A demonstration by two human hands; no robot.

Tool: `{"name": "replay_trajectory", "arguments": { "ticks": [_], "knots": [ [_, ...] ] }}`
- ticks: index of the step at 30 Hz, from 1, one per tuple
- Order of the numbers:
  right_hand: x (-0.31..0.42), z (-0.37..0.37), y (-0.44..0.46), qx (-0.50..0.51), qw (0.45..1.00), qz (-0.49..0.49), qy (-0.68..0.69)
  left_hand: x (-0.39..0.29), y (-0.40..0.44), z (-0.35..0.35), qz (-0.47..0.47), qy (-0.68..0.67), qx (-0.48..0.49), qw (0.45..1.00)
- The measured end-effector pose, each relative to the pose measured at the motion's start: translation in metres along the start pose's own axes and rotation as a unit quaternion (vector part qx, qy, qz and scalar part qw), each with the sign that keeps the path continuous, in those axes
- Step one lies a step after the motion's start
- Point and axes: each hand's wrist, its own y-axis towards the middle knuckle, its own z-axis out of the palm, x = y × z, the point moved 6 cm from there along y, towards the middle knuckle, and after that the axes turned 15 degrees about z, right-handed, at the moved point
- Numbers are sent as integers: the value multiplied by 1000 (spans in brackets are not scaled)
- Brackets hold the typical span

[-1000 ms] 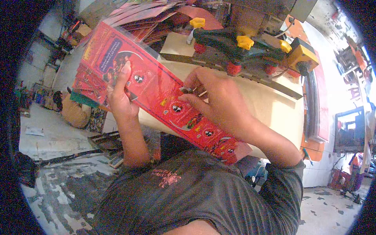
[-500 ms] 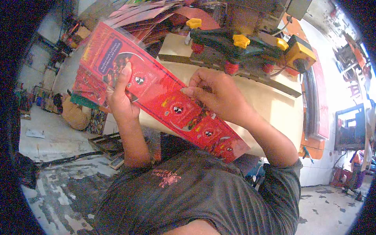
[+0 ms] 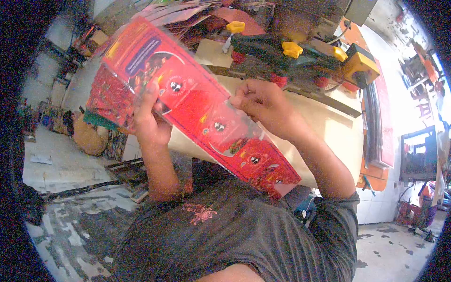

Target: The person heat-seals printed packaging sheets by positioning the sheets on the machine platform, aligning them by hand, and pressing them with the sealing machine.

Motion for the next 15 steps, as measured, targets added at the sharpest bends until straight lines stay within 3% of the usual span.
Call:
{"name": "replay_trajectory", "arguments": {
  "ticks": [4,6,7,10,12,15],
  "knots": [
    [-2,-12,3,-30,1000,-1,0,16,-9,0,-87,-27,68,994],
    [0,-17,2,-64,998,1,1,25,-24,4,-190,23,133,973],
    [2,-17,1,-64,998,1,1,32,-27,-3,-193,87,143,967],
    [9,-14,-2,-87,996,-24,-28,40,-36,-9,-179,105,166,964],
    [13,-13,-5,-86,990,-109,11,39,-39,-5,-180,83,164,966],
    [8,-18,-9,-62,991,-63,99,44,-39,-3,-142,67,132,979]
  ]
}}
